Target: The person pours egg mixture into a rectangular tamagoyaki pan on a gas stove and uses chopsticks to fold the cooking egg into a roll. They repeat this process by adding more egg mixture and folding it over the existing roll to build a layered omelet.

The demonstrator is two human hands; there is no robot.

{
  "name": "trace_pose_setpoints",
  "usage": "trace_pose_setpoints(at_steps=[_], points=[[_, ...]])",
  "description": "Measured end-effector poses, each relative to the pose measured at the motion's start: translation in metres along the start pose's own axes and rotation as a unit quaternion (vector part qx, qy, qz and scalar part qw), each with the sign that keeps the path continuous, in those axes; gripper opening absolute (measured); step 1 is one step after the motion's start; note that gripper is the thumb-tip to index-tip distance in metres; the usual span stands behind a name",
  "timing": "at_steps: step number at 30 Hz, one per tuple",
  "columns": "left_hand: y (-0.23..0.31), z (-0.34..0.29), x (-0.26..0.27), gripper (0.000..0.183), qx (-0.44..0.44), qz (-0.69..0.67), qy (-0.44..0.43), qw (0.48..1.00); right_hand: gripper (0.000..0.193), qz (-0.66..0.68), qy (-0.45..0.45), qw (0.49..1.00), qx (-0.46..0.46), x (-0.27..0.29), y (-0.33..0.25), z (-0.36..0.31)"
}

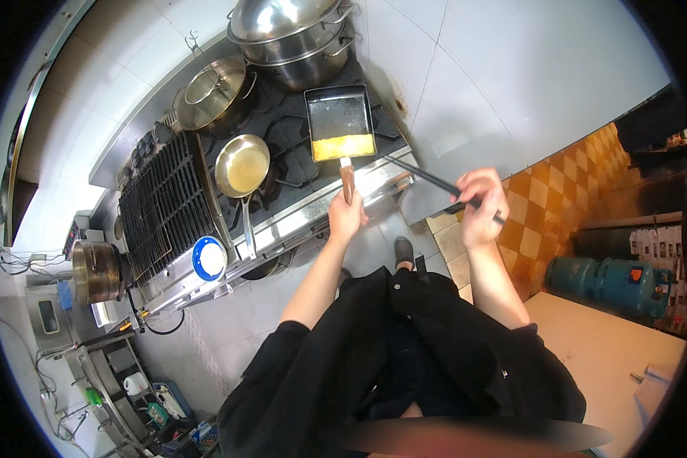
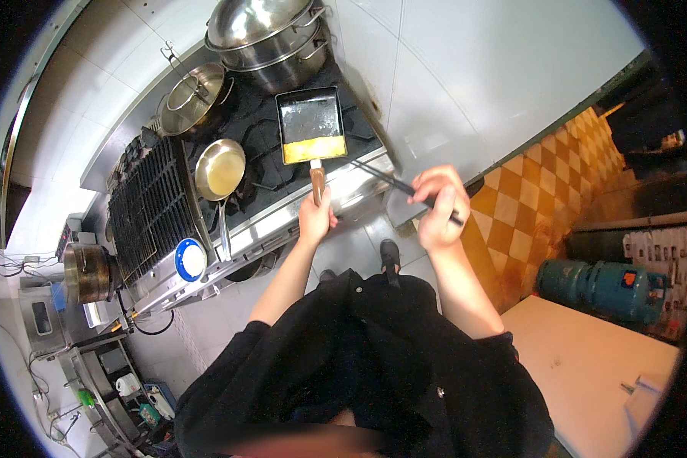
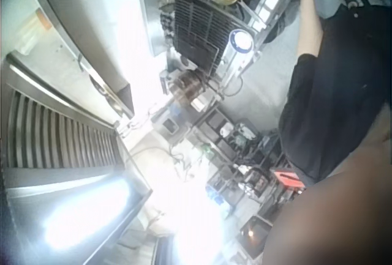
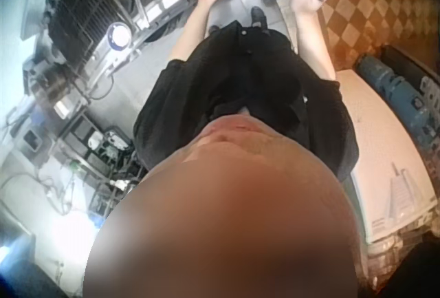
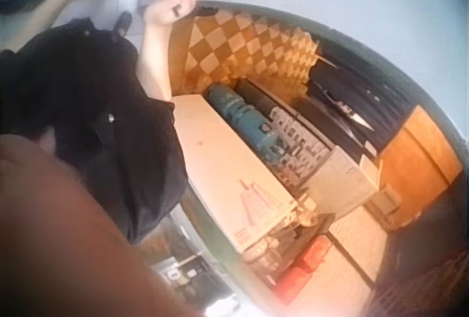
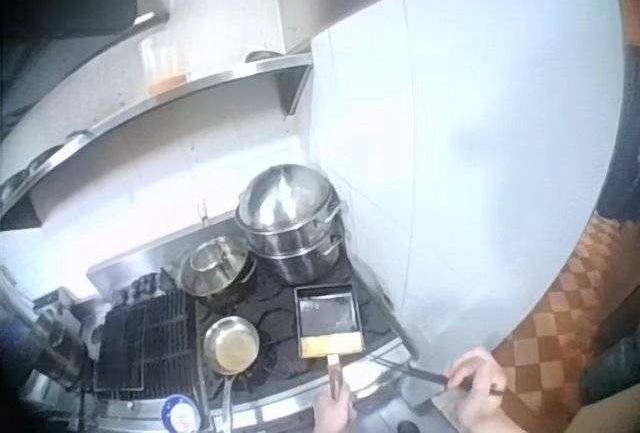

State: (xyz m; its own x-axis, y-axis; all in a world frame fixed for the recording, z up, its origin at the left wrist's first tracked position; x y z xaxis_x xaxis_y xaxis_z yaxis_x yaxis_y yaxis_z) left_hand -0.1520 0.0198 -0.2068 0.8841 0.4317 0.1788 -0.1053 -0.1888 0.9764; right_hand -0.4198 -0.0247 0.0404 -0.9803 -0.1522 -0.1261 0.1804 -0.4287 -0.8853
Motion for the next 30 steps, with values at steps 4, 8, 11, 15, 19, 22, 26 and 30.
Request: trace_pose_setpoints(at_steps=[4,8,11,15,19,22,26,30], points=[[-0.009,0.049,-0.037,0.036,0.028,-0.013,0.013,0.999,0.053,-0.100,0.013,0.993,0.067,0.033,-0.011,-0.031],[-0.028,0.078,-0.037,0.041,0.048,0.009,0.025,0.998,0.053,-0.081,0.009,0.995,0.048,0.053,0.001,-0.053],[-0.020,0.083,-0.037,0.051,0.067,-0.001,0.041,0.997,0.056,-0.099,-0.002,0.994,0.044,0.067,0.009,-0.055],[-0.035,0.082,-0.016,0.064,0.084,0.068,-0.001,0.994,0.051,-0.065,-0.031,0.995,0.065,0.073,0.013,-0.044],[-0.024,0.023,-0.003,0.059,0.065,0.165,0.025,0.984,0.046,-0.072,-0.074,0.992,0.068,0.072,0.027,-0.023],[-0.055,-0.041,0.017,0.045,0.022,0.194,-0.043,0.980,0.043,-0.051,-0.118,0.990,0.059,0.056,0.036,-0.009],[-0.169,-0.148,0.034,0.029,0.192,0.071,-0.126,0.971,0.046,-0.007,-0.190,0.981,0.038,0.021,0.056,-0.003],[-0.280,-0.302,0.139,0.028,0.350,0.241,0.112,0.898,0.051,0.069,-0.253,0.965,0.001,-0.012,0.067,-0.004]])
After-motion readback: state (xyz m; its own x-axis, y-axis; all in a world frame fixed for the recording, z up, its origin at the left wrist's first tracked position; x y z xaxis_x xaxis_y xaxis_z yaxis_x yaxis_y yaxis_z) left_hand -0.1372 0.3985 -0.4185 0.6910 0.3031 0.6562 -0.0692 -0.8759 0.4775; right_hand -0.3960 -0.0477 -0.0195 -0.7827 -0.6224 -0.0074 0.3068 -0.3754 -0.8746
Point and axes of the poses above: each hand's wrist, its own z-axis towards the middle knuckle, its own x-axis out of the back of the hand, y = z × x, the point moved 9 cm from there along z, towards the middle knuckle, and after that the axes turned 11 degrees about -x, right-handed, at the moved point
